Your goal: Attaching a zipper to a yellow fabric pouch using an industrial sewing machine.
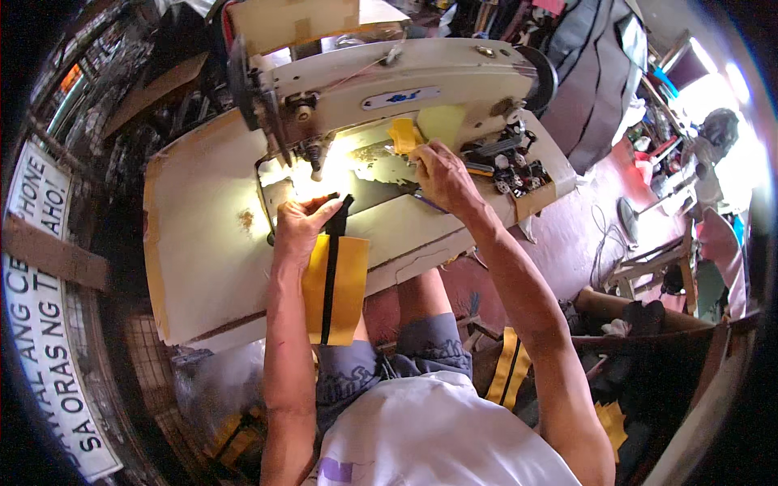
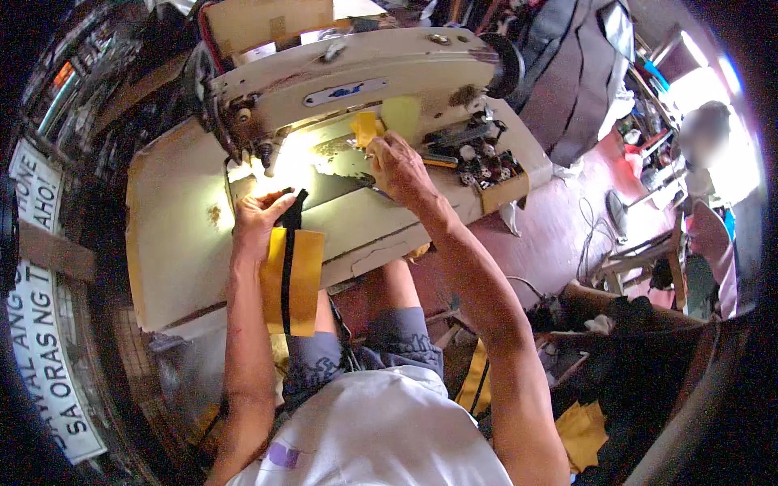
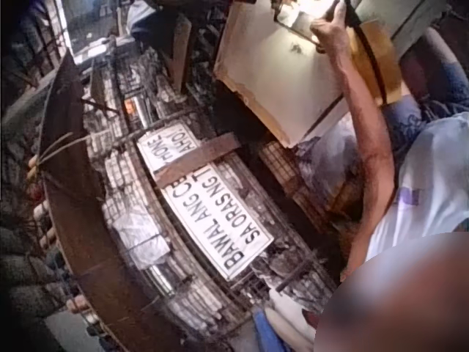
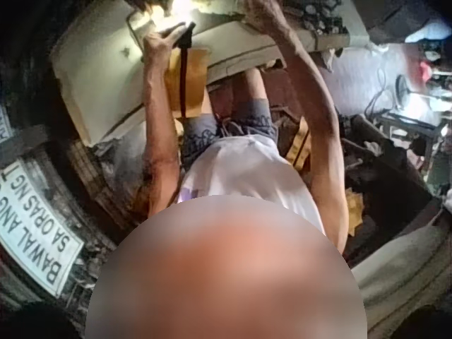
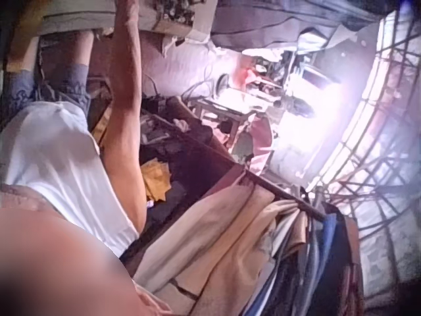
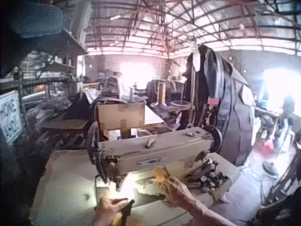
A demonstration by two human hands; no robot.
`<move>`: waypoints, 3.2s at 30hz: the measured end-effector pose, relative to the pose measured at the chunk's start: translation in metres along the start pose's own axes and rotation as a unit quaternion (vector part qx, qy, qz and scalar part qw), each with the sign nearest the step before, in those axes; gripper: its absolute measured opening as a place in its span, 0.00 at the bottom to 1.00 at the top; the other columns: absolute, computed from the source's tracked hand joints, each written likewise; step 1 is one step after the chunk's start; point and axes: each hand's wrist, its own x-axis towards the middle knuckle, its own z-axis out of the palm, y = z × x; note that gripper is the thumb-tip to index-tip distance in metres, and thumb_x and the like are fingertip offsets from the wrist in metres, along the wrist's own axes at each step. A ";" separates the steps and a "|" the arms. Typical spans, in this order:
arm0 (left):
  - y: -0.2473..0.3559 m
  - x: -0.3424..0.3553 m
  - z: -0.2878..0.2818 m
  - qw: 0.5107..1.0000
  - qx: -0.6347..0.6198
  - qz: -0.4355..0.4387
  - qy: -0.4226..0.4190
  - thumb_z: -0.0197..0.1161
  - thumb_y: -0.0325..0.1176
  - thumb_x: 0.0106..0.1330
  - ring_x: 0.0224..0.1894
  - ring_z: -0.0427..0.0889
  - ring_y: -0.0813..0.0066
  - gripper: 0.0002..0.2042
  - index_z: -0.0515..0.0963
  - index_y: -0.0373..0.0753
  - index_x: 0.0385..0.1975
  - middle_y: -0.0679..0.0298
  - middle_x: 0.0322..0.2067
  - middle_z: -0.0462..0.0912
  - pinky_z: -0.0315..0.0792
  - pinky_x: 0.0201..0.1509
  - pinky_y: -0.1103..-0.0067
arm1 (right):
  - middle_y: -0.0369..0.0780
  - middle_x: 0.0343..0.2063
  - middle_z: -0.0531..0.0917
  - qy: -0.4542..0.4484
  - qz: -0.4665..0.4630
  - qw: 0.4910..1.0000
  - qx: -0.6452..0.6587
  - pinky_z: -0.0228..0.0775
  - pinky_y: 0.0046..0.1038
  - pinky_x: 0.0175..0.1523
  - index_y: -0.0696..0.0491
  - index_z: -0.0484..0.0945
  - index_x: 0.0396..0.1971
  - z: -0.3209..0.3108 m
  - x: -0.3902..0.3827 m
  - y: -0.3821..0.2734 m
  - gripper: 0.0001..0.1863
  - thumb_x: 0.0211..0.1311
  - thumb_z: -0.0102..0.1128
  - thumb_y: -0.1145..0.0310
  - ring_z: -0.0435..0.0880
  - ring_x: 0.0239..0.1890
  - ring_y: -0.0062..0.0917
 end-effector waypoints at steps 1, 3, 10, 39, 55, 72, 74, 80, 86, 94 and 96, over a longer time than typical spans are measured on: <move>0.008 -0.002 0.003 1.000 0.019 -0.021 0.006 0.68 0.29 0.60 0.30 0.78 0.88 0.10 0.85 0.32 0.39 0.69 0.30 0.85 0.72 0.36 0.87 | 0.48 0.35 0.74 0.002 0.000 0.999 0.049 0.70 0.41 0.45 0.55 0.73 0.37 -0.003 0.004 -0.010 0.06 0.59 0.53 0.76 0.76 0.41 0.44; 0.020 -0.005 0.006 0.997 0.072 -0.028 0.014 0.67 0.29 0.61 0.29 0.78 0.88 0.10 0.85 0.32 0.39 0.69 0.29 0.85 0.72 0.34 0.87 | 0.48 0.35 0.74 -0.016 0.000 0.998 0.056 0.70 0.41 0.45 0.55 0.73 0.38 -0.011 0.012 -0.038 0.07 0.59 0.54 0.78 0.76 0.40 0.44; -0.001 0.001 -0.002 1.000 0.000 0.004 0.002 0.66 0.30 0.64 0.26 0.74 0.91 0.09 0.85 0.31 0.38 0.73 0.27 0.82 0.69 0.30 0.88 | 0.49 0.30 0.77 -0.059 -0.063 0.985 0.152 0.71 0.40 0.40 0.59 0.72 0.37 0.014 0.026 -0.090 0.04 0.64 0.53 0.77 0.79 0.35 0.45; -0.006 0.005 -0.003 1.000 0.026 0.011 0.004 0.65 0.34 0.63 0.25 0.67 0.88 0.09 0.84 0.33 0.30 0.74 0.22 0.76 0.62 0.29 0.82 | 0.48 0.32 0.80 -0.077 -0.013 0.978 0.194 0.72 0.39 0.42 0.60 0.76 0.36 0.024 0.034 -0.097 0.08 0.62 0.60 0.72 0.80 0.36 0.45; -0.019 0.011 -0.007 0.999 0.037 0.012 0.018 0.65 0.35 0.62 0.24 0.68 0.87 0.09 0.84 0.36 0.27 0.74 0.21 0.76 0.63 0.28 0.82 | 0.46 0.31 0.77 -0.055 -0.124 0.979 0.155 0.72 0.38 0.40 0.58 0.76 0.36 0.020 0.037 -0.101 0.06 0.61 0.60 0.74 0.79 0.36 0.43; 0.001 0.004 -0.005 0.998 0.043 0.030 0.022 0.64 0.33 0.62 0.24 0.68 0.85 0.10 0.81 0.31 0.27 0.72 0.21 0.76 0.65 0.29 0.80 | 0.48 0.30 0.75 0.012 -0.047 0.986 0.158 0.70 0.40 0.39 0.60 0.74 0.36 0.042 0.022 -0.103 0.06 0.61 0.58 0.76 0.76 0.35 0.46; 0.002 0.004 -0.008 0.996 0.091 -0.003 0.024 0.65 0.34 0.62 0.24 0.68 0.85 0.10 0.80 0.32 0.26 0.71 0.21 0.75 0.64 0.29 0.80 | 0.47 0.30 0.75 0.025 -0.042 0.987 0.152 0.71 0.40 0.39 0.59 0.74 0.36 0.045 0.022 -0.105 0.06 0.60 0.58 0.76 0.76 0.35 0.46; -0.009 0.006 -0.006 0.998 0.039 0.034 0.037 0.64 0.33 0.62 0.25 0.68 0.84 0.10 0.79 0.32 0.26 0.72 0.22 0.76 0.65 0.29 0.80 | 0.45 0.32 0.76 0.036 -0.066 0.991 0.107 0.71 0.40 0.42 0.58 0.75 0.38 0.040 0.016 -0.115 0.08 0.58 0.58 0.75 0.77 0.37 0.42; -0.022 0.008 -0.010 0.992 -0.117 0.045 0.000 0.61 0.31 0.64 0.27 0.71 0.85 0.07 0.80 0.33 0.32 0.72 0.27 0.79 0.68 0.33 0.82 | 0.43 0.35 0.79 0.109 -0.152 0.980 0.066 0.73 0.33 0.44 0.56 0.79 0.43 0.022 -0.001 -0.143 0.14 0.57 0.67 0.69 0.80 0.39 0.34; -0.017 0.004 -0.010 1.000 -0.006 -0.011 0.024 0.58 0.31 0.67 0.32 0.74 0.84 0.08 0.79 0.33 0.38 0.70 0.31 0.81 0.70 0.38 0.81 | 0.36 0.36 0.82 -0.009 0.320 0.807 0.497 0.75 0.20 0.42 0.60 0.77 0.41 0.039 0.001 -0.138 0.12 0.66 0.62 0.67 0.80 0.34 0.15; -0.019 0.003 -0.009 0.997 -0.018 -0.007 0.070 0.58 0.31 0.67 0.33 0.74 0.81 0.09 0.79 0.34 0.40 0.68 0.33 0.81 0.71 0.41 0.79 | 0.36 0.35 0.82 0.002 0.314 0.794 0.521 0.74 0.20 0.42 0.59 0.77 0.41 0.051 0.003 -0.135 0.11 0.66 0.62 0.68 0.79 0.34 0.16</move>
